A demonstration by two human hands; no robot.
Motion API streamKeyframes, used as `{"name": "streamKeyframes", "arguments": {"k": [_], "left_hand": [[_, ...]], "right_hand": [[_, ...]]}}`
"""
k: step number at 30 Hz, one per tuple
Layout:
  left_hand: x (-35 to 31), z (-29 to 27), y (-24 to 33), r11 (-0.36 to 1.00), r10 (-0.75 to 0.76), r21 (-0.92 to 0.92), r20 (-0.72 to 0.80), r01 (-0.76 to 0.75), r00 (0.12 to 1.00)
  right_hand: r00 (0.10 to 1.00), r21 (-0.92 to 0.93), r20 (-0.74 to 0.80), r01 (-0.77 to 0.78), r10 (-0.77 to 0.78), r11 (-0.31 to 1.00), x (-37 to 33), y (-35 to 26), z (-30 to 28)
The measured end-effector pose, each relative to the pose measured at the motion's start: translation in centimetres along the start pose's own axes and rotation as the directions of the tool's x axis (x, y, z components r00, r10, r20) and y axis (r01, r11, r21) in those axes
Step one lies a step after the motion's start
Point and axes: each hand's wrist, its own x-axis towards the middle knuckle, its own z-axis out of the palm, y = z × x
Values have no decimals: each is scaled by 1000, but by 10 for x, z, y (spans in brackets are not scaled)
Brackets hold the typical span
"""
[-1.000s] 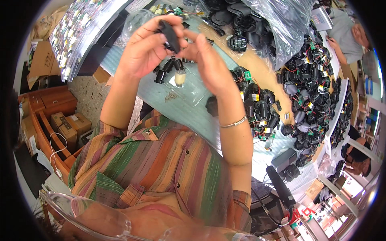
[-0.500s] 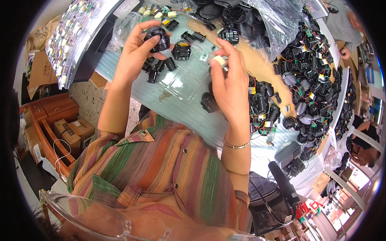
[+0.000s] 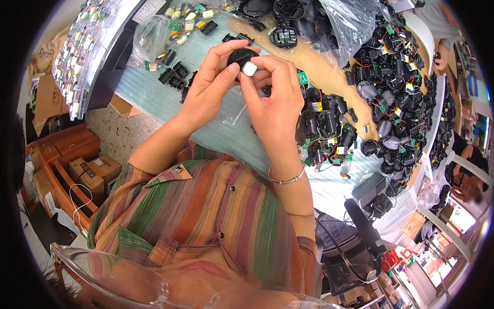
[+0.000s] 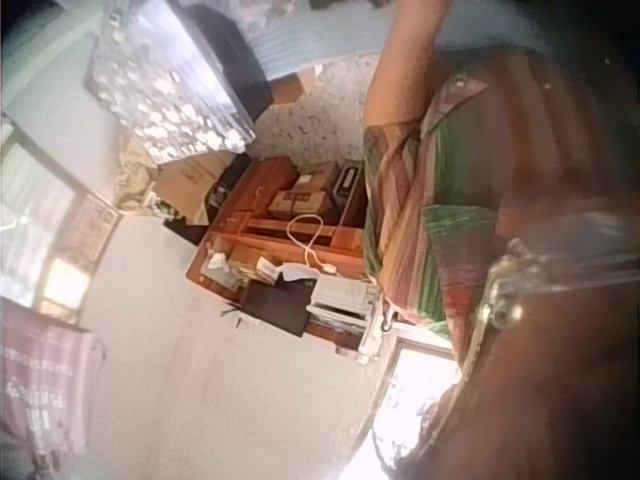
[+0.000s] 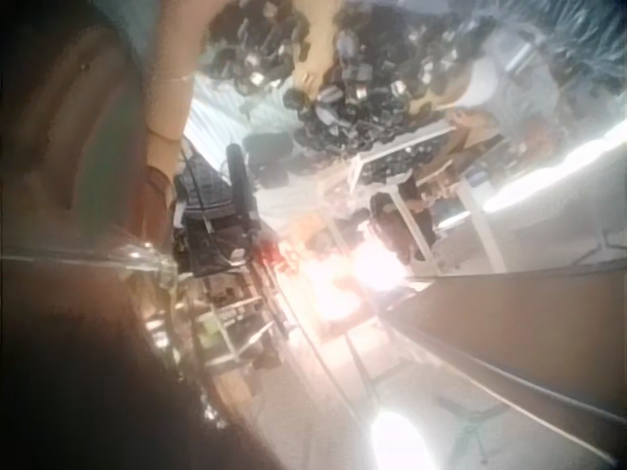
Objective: The person assembles small black electronic components by inserting white rectangular parts into them. They pick up the black housing and the white insert from a table covered in similar parts, fit them together, and place the assembled unit back on the table. The process is repeated for multiple units.
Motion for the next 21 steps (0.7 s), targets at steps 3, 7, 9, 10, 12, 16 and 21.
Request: {"name": "streamKeyframes", "arguments": {"k": [3, 7, 9, 10, 12, 16, 21], "left_hand": [[-3, 3, 0, 997, -7, -75, 14, 8, 1000], [-4, 6, 7, 975, -65, -216, -63, 50, 996], [-5, 8, 9, 970, -79, -237, -61, 62, 995], [-6, 9, 8, 968, -71, -247, -58, 55, 996], [-8, 11, 3, 963, -57, -268, -50, 42, 997], [-10, 13, 4, 947, -92, -315, -94, 58, 991], [-11, 9, -1, 938, -90, -341, -78, 59, 993]], "right_hand": [[987, -88, -14, 157, -159, 984, 1, -1, -2], [982, -116, -84, 160, -170, 980, -3, -3, 1], [985, -88, -108, 127, -136, 988, -6, 3, 5], [980, -92, -118, 149, -159, 985, -6, 4, 7], [969, -104, -136, 191, -205, 976, -5, 4, 9], [957, -195, -70, 264, -282, 945, -4, 3, 8], [964, -224, -56, 241, -259, 944, -4, 2, 7]]}}
